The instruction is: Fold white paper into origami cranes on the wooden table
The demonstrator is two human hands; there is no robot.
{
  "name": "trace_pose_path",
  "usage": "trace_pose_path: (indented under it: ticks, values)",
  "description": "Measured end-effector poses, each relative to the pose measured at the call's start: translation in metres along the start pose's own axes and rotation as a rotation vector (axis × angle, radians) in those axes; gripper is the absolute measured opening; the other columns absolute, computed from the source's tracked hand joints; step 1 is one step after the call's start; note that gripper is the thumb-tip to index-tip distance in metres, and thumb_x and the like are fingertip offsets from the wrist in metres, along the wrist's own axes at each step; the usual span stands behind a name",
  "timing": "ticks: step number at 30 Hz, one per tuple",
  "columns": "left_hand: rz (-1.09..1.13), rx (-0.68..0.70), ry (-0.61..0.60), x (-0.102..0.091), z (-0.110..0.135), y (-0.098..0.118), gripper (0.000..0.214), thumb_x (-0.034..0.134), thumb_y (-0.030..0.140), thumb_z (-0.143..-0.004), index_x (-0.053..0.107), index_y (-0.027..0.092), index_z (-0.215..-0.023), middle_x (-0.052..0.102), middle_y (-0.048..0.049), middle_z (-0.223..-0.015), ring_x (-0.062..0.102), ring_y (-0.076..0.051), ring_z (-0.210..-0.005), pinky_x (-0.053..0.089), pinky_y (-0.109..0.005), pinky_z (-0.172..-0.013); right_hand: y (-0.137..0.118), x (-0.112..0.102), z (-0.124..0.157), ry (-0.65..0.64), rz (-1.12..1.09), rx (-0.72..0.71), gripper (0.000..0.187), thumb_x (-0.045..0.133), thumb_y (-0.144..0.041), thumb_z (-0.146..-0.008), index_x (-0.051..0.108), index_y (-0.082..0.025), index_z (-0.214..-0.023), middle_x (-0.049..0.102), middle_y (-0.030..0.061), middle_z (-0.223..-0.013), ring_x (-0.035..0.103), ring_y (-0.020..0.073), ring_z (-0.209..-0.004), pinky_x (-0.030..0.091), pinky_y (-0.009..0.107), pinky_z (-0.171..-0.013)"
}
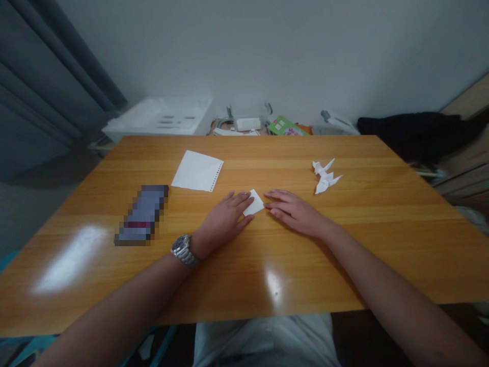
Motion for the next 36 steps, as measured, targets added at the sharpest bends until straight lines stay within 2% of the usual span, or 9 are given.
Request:
trace_pose_path:
  ticks: [8,21,26,32,36]
  values:
    - [0.048,0.028,0.042,-0.001,-0.001,-0.002,0.045,0.05,0.033,-0.103,0.055,0.013,-0.143,0.053,-0.0127,-0.152,0.051,-0.023,-0.14,0.03,-0.044,-0.126,0.007,-0.006,-0.001,0.08,-0.097,0.006,0.029,0.053,-0.03,-0.103,0.071,-0.025,-0.126,0.067,0.0115,-0.134,0.062,0.0251,-0.124,0.051,0.05,-0.107]
    - [0.15,0.064,0.026,-0.003,-0.001,0.009,0.043,0.047,0.031,-0.105,0.055,0.015,-0.144,0.057,-0.0124,-0.148,0.054,-0.023,-0.137,0.036,-0.047,-0.123,0.0,-0.011,-0.004,0.12,-0.16,-0.039,0.021,0.06,-0.023,-0.099,0.073,-0.023,-0.115,0.067,0.0126,-0.126,0.064,0.0247,-0.117,0.053,0.046,-0.101]
    - [0.115,0.102,0.034,0.0,0.001,0.01,0.045,0.05,0.033,-0.103,0.055,0.016,-0.145,0.053,-0.0142,-0.151,0.052,-0.026,-0.139,0.04,-0.048,-0.12,0.004,-0.009,-0.005,0.124,-0.171,-0.023,0.017,0.062,-0.023,-0.097,0.074,-0.025,-0.11,0.067,0.0109,-0.126,0.064,0.0247,-0.117,0.052,0.047,-0.102]
    - [0.076,0.134,0.022,-0.004,0.001,0.019,0.042,0.05,0.023,-0.101,0.057,0.017,-0.142,0.056,-0.0149,-0.146,0.056,-0.029,-0.129,0.044,-0.051,-0.113,0.006,-0.008,-0.006,0.113,-0.203,0.021,0.012,0.063,-0.022,-0.096,0.073,-0.024,-0.103,0.066,0.0103,-0.123,0.063,0.0241,-0.114,0.052,0.046,-0.101]
    - [0.116,0.124,0.025,-0.005,0.002,0.019,0.043,0.054,0.028,-0.101,0.056,0.02,-0.143,0.057,-0.0134,-0.145,0.056,-0.028,-0.127,0.045,-0.049,-0.112,0.006,-0.008,-0.006,0.114,-0.236,0.032,0.01,0.063,-0.025,-0.097,0.071,-0.023,-0.102,0.065,0.0104,-0.121,0.063,0.0233,-0.113,0.051,0.045,-0.1]
Point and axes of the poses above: each hand's wrist, its own z-axis away from the middle knuckle, its own x-axis out of the palm, y = z × x, the point moved 10 cm from there along -z, towards the middle knuckle
